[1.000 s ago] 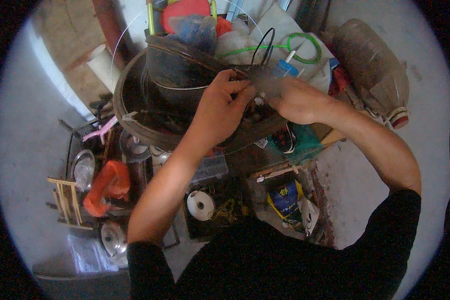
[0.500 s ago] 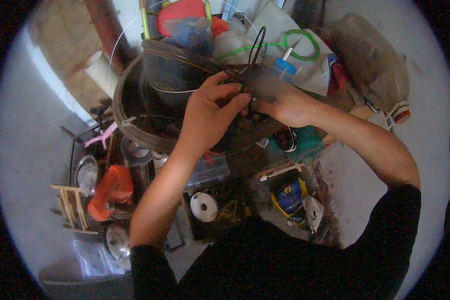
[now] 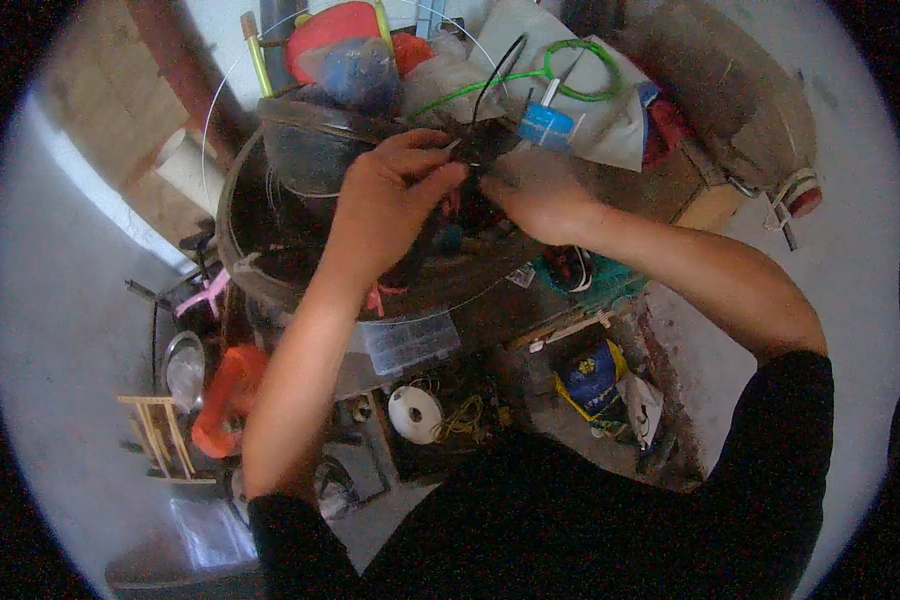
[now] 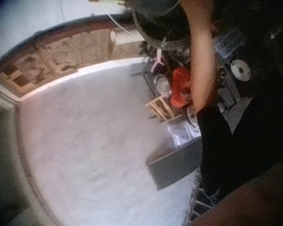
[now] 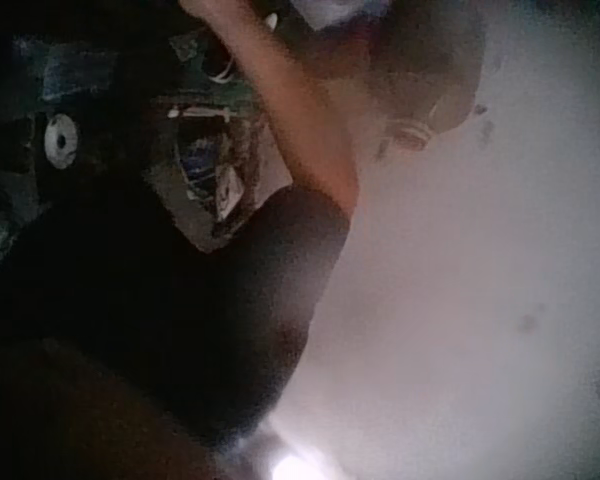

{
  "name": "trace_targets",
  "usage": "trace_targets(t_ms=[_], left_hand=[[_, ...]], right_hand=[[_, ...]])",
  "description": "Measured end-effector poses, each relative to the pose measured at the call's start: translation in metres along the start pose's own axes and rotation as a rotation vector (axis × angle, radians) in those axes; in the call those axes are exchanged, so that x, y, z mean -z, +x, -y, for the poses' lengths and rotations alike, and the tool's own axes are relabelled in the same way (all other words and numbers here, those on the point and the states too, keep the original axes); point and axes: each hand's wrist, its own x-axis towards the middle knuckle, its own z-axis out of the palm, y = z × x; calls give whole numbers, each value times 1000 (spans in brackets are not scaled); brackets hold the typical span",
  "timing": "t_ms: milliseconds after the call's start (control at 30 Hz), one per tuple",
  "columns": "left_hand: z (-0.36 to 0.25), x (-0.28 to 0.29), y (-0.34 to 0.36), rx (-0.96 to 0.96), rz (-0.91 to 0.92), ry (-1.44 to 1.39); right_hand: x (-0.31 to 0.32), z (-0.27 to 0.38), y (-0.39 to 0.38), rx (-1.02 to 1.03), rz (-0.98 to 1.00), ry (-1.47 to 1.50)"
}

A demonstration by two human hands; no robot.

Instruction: The person sits cross-legged on a chair and uses a screwdriver to adjust screws on a small white electrical component. They then walk to a storage area, retrieve a black cable with pliers, and return to the table to connect the cable to the component.

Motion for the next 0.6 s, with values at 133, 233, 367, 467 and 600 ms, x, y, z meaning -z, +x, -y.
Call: trace_targets(t_ms=[133, 233, 367, 467, 600], left_hand=[[11, 10, 7, 41, 0, 38], [21, 27, 11, -53, -14, 114], [15, 35, 6, -215, 73, 469], [36, 21, -8, -215, 211, 505], [76, 19, -33, -98, 353, 460]], right_hand=[[7, -18, 6, -102, 41, 76], [-6, -57, -2, -44, 48, 85], [-17, -88, -25, 101, -40, 6], [-33, -148, -19, 102, -151, -93], [-17, -151, -21, 41, -313, 121]])
